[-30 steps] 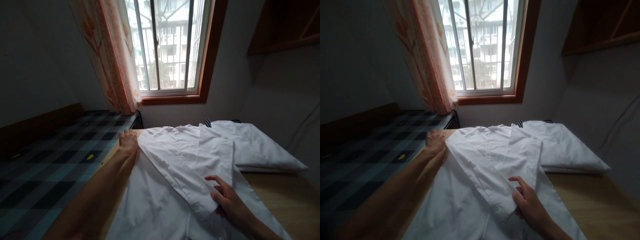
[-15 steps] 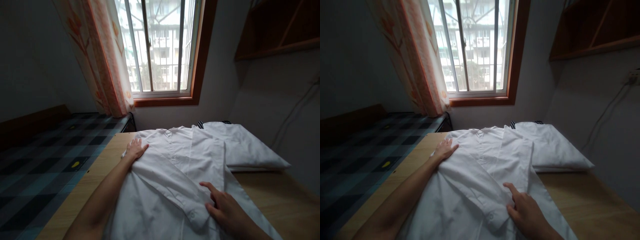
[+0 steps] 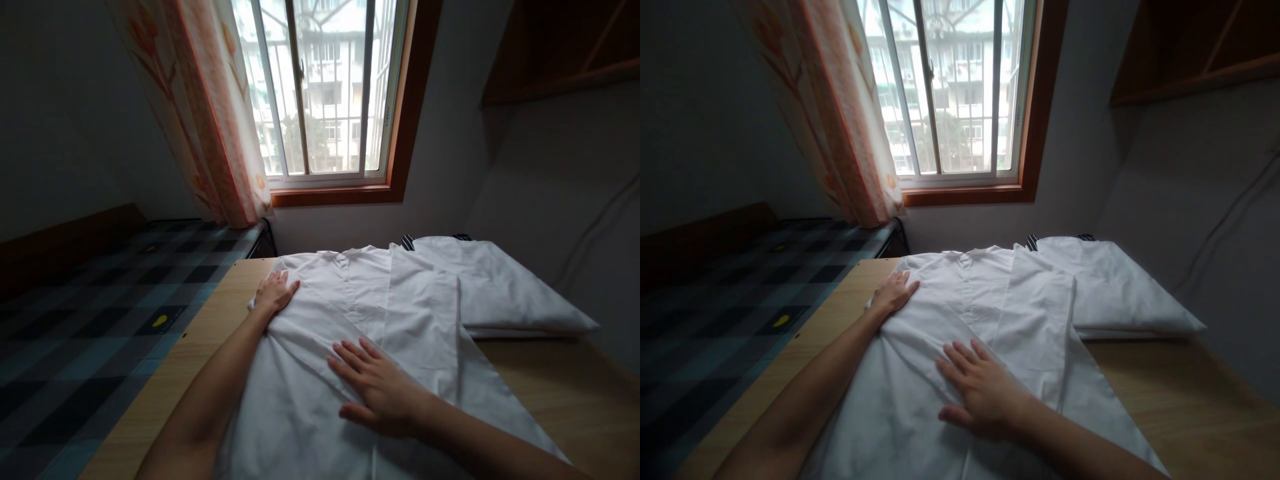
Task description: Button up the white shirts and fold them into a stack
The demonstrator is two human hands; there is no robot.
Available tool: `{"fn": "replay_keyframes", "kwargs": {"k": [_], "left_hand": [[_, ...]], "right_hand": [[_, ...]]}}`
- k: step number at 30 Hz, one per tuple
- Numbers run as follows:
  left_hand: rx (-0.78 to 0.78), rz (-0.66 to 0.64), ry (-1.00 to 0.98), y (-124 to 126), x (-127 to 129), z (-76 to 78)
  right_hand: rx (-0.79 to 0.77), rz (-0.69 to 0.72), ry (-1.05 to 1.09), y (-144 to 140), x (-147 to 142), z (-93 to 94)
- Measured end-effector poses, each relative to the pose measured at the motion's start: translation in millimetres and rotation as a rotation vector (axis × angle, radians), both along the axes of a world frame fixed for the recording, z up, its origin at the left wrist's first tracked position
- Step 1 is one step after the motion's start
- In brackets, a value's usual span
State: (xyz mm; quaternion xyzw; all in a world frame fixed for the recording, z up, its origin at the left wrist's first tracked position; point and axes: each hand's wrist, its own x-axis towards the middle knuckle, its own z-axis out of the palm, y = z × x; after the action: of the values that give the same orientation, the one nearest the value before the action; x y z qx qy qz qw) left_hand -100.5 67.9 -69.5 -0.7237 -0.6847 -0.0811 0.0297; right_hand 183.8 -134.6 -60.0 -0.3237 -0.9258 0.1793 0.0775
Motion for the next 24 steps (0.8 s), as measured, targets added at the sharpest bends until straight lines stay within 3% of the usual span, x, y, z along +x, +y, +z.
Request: {"fn": "replay_keyframes", "kwargs": {"k": [4,9,11,14,17,20,22,24], "left_hand": [[-0.013,0.01,-0.006,8.6,-10.7,1.7],[0.018,0.02,-0.053,14.5,-15.6,2.7],[0.086,0.079,-0.111,12.0,-14.5,4.7],[0.266,0.207,-0.196,4.7,-14.2,9.6],[0.319,0.324,-0.289,-5.0,-21.0,15.8],[0.168,0.407,-0.42,-16.7,-36.1,21.6],[0.051,0.39,-0.547,-25.5,-48.0,24.5],[-0.026,0.346,-0.67,-34.2,-57.9,26.5]], "right_hand": [[0.033,0.028,0.028,-21.2,28.3,-11.7],[0.231,0.048,0.033,-44.0,60.3,-36.6],[0.283,0.054,0.028,-51.1,68.6,-42.6],[0.242,0.046,0.01,-62.3,73.9,-38.4],[0.147,-0.031,0.005,-72.3,67.2,-23.2],[0.119,-0.15,0.058,-75.9,43.9,-5.8],[0.129,-0.115,0.113,-74.3,18.4,5.2],[0.144,0.046,0.163,-71.2,-13.7,15.1]]}}
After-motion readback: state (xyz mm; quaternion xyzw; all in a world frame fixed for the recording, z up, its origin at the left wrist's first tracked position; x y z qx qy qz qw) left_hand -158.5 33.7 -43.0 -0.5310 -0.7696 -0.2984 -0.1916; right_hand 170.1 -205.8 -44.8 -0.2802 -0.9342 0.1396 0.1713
